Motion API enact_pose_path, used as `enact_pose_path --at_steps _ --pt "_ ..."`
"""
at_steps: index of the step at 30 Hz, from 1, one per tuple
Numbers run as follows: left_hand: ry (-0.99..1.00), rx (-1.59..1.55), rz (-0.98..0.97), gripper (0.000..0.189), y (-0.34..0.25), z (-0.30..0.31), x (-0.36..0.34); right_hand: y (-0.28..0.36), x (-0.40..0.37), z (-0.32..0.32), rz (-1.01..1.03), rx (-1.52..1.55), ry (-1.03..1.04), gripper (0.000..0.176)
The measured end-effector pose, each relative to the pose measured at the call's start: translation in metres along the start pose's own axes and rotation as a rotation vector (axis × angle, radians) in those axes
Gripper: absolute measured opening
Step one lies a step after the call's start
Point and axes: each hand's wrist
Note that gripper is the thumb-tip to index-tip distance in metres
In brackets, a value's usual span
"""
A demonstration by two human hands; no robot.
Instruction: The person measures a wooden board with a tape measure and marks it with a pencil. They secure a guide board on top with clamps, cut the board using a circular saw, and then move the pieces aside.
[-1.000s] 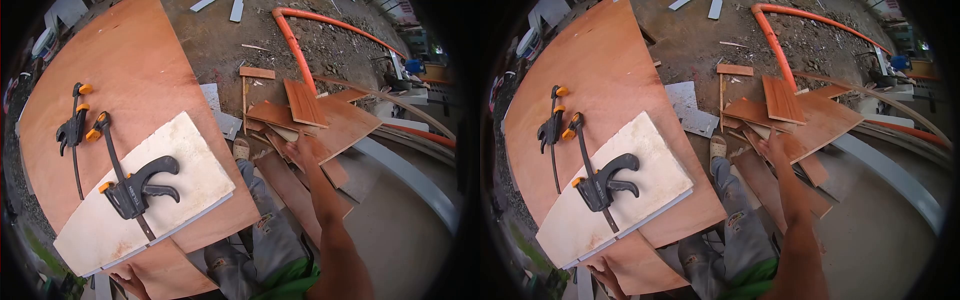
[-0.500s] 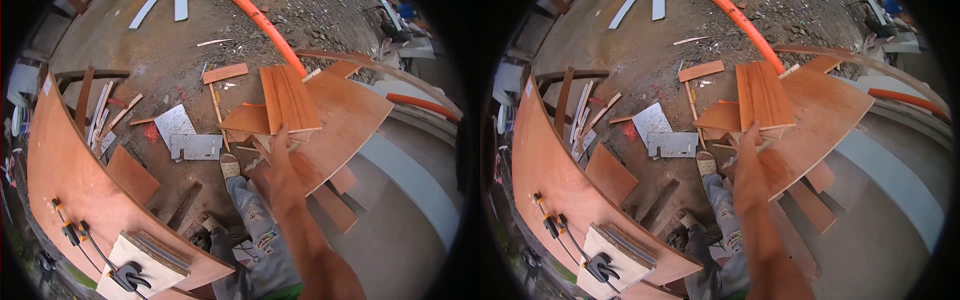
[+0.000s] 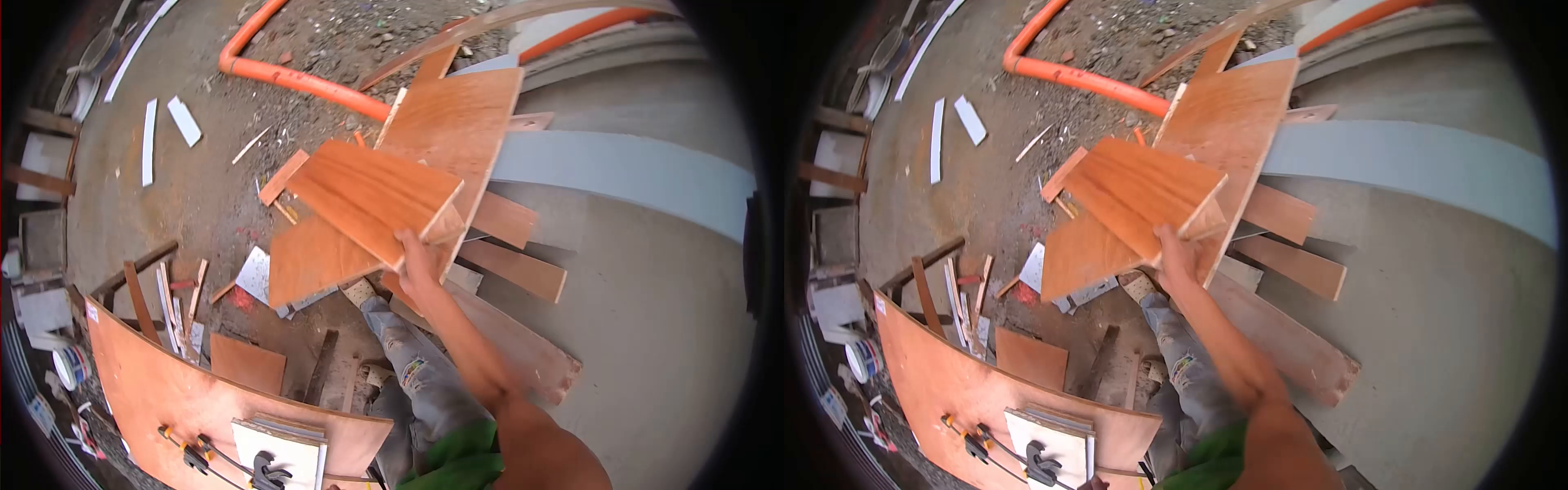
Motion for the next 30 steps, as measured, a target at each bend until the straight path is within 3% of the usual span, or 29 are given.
enact_pose_path --at_steps 3,5,6,7,10,11,12,15,17,19,21,25,28,30 --pt "0.051 0.039 -0.147 0.023 -0.025 0.006 0.027 0.07 -0.075 0.076 0.071 -0.093 0.089 0.054" --pt "0.109 -0.072 -0.054 0.02 0.013 -0.001 0.033 0.114 -0.11 0.143 0.155 -0.092 0.137 0.052" --pt "0.079 0.044 -0.104 0.022 -0.01 0.008 0.034 0.142 -0.131 0.17 0.169 -0.072 0.148 0.05" --pt "0.045 0.156 -0.15 0.023 -0.033 0.016 0.035 0.194 -0.173 0.175 0.247 -0.299 0.048 0.045" --pt "0.167 0.001 -0.101 0.032 0.019 -0.006 0.051 0.275 -0.239 0.233 0.45 -0.441 -0.063 0.042" --pt "0.223 -0.017 -0.094 0.035 0.024 -0.011 0.054 0.29 -0.257 0.246 0.534 -0.451 -0.144 0.043" --pt "0.052 -0.138 -0.305 0.027 0.012 -0.028 0.051 0.302 -0.275 0.254 0.536 -0.438 -0.168 0.043" --pt "0.183 -0.149 -0.372 0.024 0.007 -0.04 0.059 0.318 -0.302 0.278 0.625 -0.491 -0.267 0.044" --pt "0.218 -0.138 -0.404 0.024 -0.01 -0.034 0.056 0.317 -0.294 0.291 0.659 -0.542 -0.362 0.042" --pt "0.257 -0.132 -0.431 0.024 -0.019 -0.032 0.059 0.301 -0.257 0.308 0.702 -0.557 -0.437 0.024" --pt "0.245 -0.072 -0.445 0.024 -0.014 -0.026 0.068 0.287 -0.211 0.308 0.764 -0.481 -0.458 0.017" --pt "0.235 -0.044 -0.369 0.023 0.008 -0.012 0.103 0.259 -0.085 0.316 0.714 -0.423 -0.448 0.017" --pt "0.22 0.22 -0.258 0.034 -0.039 0.014 0.098 0.247 0.014 0.296 0.676 -0.454 -0.486 0.019" --pt "0.22 0.259 -0.234 0.032 -0.028 0.011 0.108 0.238 0.071 0.273 0.765 -0.278 -0.497 0.023"
Point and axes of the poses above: each hand's wrist, its own x-axis towards the middle knuckle, its own z-axis out of the back of the hand, y = z × x, and after that the axes turned 6 degrees about z, right-handed
